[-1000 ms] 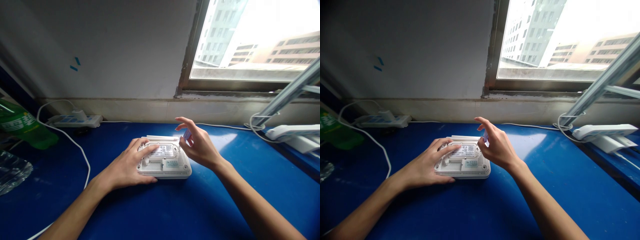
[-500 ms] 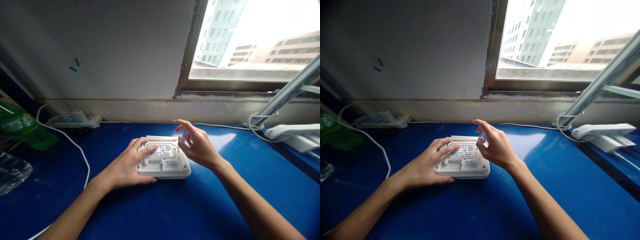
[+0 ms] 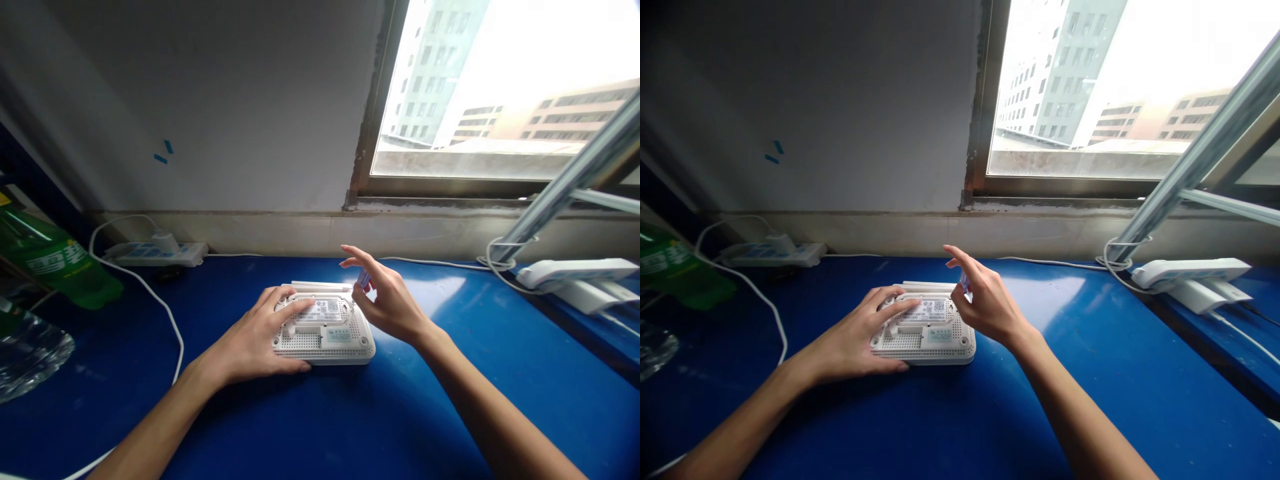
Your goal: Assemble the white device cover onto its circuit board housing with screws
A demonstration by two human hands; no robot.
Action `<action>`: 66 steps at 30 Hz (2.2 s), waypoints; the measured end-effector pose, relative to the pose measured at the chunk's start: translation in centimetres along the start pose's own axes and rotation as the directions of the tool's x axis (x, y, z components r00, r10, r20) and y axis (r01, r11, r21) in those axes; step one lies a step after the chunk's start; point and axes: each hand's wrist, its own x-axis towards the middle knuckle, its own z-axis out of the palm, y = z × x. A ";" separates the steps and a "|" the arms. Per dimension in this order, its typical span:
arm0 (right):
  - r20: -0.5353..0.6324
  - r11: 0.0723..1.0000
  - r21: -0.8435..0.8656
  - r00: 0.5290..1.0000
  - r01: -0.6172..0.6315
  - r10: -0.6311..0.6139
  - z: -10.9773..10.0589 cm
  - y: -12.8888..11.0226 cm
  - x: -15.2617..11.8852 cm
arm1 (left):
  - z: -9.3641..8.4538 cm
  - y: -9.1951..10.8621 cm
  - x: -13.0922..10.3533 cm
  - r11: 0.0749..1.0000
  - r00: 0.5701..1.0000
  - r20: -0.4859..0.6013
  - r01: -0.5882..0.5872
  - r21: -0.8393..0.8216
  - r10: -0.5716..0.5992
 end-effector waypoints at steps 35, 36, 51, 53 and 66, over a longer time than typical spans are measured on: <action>-0.085 0.996 -0.090 0.996 0.026 -0.034 0.2 0.5 0.2 | 0.2 -0.3 -0.2 1.000 1.000 -0.003 0.005 0.004 -0.004; -0.095 0.996 -0.092 0.995 0.022 -0.031 0.3 0.6 0.2 | 0.2 -0.3 -0.2 1.000 1.000 -0.007 0.001 0.004 -0.001; -0.074 0.997 -0.073 0.997 0.023 -0.028 0.2 0.8 0.1 | -0.1 0.1 -0.1 1.000 1.000 0.004 0.019 0.003 -0.019; -0.072 0.998 -0.057 0.997 0.030 -0.034 0.2 0.8 0.1 | -0.1 0.1 -0.1 1.000 1.000 0.010 0.026 0.014 -0.027; -0.039 0.998 -0.054 0.998 0.043 -0.045 0.4 0.7 -0.1 | 0.1 -0.2 -0.1 0.999 0.999 0.029 0.031 0.031 -0.032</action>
